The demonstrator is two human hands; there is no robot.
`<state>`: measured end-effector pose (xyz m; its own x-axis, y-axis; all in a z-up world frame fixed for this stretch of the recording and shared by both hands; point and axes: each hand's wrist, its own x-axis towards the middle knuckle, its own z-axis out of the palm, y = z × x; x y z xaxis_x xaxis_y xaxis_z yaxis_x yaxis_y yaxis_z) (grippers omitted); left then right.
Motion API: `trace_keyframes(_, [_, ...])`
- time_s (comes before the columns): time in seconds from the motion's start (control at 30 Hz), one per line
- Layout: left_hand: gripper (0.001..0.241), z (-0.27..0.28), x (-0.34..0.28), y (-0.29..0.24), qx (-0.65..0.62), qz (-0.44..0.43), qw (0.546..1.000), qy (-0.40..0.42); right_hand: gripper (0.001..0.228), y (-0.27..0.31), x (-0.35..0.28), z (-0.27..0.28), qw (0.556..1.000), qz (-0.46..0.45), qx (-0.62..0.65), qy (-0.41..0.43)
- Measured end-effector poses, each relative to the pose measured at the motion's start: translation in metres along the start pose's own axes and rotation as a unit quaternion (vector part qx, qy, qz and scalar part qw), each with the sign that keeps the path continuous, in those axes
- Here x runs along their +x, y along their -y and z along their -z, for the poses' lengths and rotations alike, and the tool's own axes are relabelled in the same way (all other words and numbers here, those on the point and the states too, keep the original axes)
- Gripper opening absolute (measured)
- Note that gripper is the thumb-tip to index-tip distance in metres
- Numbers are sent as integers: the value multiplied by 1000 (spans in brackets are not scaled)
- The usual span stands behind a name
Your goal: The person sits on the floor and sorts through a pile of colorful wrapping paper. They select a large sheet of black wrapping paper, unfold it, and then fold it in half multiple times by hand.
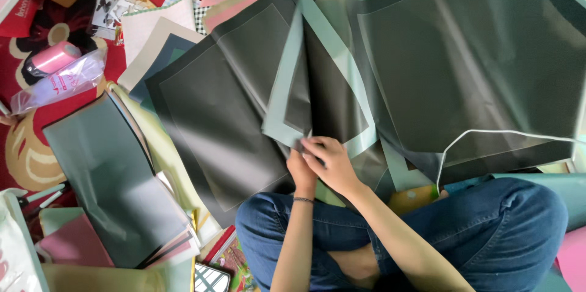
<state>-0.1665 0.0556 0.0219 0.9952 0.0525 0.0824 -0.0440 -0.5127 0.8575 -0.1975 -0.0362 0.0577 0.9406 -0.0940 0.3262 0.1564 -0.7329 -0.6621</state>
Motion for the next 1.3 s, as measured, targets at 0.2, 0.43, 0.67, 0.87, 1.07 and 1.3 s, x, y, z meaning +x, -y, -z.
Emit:
trace_keyframes(0.2, [40,23,21,1,-157,163,972,-69,69,-23,-30,10,663,-582,409,-232])
trace_keyframes(0.43, [57,50,25,-17,-244,259,932,-71,38,-59,-20,13,477,-639,563,-216])
trace_keyframes(0.67, [38,78,40,-14,-82,88,988,-100,35,-20,12,13,575,-549,540,-276])
trace_keyframes(0.87, [40,106,48,-23,-74,105,989,-80,14,-15,44,32,733,-425,407,-343])
trace_keyframes(1.07, [32,99,54,-26,82,45,993,-75,17,-24,74,87,805,-272,352,-392])
trace_keyframes(1.3, [12,50,49,-51,173,-45,983,32,12,-69,107,222,791,-223,392,-414])
